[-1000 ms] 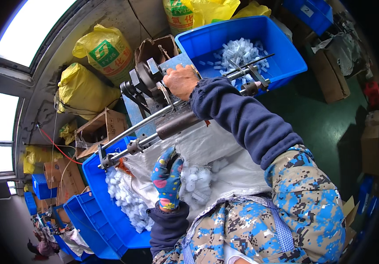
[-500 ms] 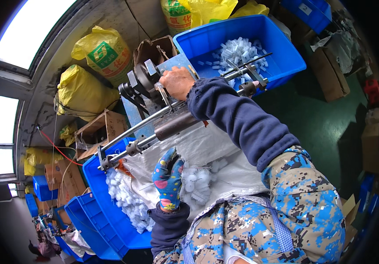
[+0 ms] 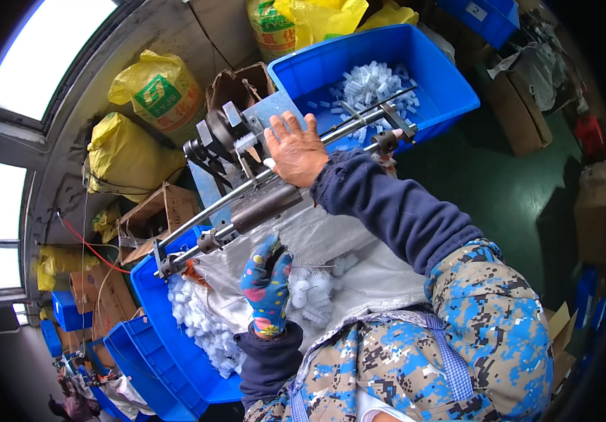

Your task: The person assembles small white plastic components using a manual assembly machine, securing them together.

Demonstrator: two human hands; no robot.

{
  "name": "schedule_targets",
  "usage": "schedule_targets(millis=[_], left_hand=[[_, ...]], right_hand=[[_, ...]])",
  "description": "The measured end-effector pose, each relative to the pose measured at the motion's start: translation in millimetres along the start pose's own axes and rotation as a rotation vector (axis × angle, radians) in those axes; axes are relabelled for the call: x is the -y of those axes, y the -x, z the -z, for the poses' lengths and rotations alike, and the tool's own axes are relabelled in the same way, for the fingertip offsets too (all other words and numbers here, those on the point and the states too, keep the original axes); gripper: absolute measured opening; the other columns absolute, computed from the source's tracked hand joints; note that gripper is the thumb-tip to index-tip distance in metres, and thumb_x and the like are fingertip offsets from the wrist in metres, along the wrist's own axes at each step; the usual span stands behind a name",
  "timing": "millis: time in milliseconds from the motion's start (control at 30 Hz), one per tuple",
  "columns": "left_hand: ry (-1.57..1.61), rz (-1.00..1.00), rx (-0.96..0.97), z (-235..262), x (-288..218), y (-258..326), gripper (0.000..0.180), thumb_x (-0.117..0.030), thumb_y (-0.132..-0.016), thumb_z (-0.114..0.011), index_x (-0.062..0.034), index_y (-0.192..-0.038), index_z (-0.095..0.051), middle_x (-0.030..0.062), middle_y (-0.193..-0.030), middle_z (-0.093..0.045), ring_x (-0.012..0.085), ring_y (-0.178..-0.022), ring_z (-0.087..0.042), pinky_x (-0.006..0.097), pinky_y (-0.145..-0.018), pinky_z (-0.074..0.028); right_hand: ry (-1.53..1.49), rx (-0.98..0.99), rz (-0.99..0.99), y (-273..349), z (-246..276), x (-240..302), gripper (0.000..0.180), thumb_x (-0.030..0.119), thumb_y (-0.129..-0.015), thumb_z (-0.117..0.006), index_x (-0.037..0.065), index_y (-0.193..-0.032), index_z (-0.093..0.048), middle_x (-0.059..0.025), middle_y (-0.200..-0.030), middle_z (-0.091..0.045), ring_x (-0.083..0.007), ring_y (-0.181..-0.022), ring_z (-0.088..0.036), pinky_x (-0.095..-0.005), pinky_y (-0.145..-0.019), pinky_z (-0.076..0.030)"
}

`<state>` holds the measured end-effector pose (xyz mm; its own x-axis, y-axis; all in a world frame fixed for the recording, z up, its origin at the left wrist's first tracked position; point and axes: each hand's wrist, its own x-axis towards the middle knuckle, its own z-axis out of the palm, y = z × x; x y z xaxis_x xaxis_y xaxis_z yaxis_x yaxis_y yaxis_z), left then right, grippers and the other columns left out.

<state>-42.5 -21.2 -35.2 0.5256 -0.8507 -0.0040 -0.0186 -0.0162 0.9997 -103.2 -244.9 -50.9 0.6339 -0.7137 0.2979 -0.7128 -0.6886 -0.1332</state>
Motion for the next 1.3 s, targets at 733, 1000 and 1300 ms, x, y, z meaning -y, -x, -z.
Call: schedule_targets(millis=[733, 1000, 1300], left_hand=[[0.032, -0.016, -0.051, 19, 7, -3, 0.039, 0.013, -0.080, -0.052, -0.0035, -0.115, -0.056, 0.0053, -0.104, -0.058, 0.0123, -0.093, -0.057, 0.023, -0.074, -0.048], [0.058, -0.106, -0.146, 41, 6, -3, 0.040, 0.015, -0.078, -0.053, -0.0024, -0.115, -0.056, 0.0070, -0.104, -0.060, 0.0134, -0.094, -0.058, 0.024, -0.075, -0.049], [-0.078, -0.344, -0.094, 11, 3, -7, 0.049, 0.013, -0.072, -0.060, -0.0029, -0.118, -0.053, 0.0112, -0.114, -0.053, 0.0197, -0.103, -0.054, 0.030, -0.086, -0.046]], right_hand=[[0.044, 0.154, 0.079, -40, 25, -41, 0.018, 0.009, -0.074, -0.055, 0.012, -0.087, -0.067, -0.0096, -0.107, -0.054, -0.0263, -0.111, -0.040, -0.0513, -0.087, -0.027], [0.321, -0.219, -0.126, -33, 73, -113, 0.016, 0.012, -0.071, -0.060, 0.006, -0.086, -0.064, -0.0100, -0.094, -0.060, -0.0250, -0.098, -0.053, -0.0446, -0.079, -0.038], [-0.705, 0.045, 0.407, 87, 68, 39, 0.035, 0.003, -0.074, -0.055, -0.007, -0.106, -0.048, -0.0220, -0.090, -0.057, -0.0335, -0.075, -0.062, -0.0356, -0.060, -0.051]])
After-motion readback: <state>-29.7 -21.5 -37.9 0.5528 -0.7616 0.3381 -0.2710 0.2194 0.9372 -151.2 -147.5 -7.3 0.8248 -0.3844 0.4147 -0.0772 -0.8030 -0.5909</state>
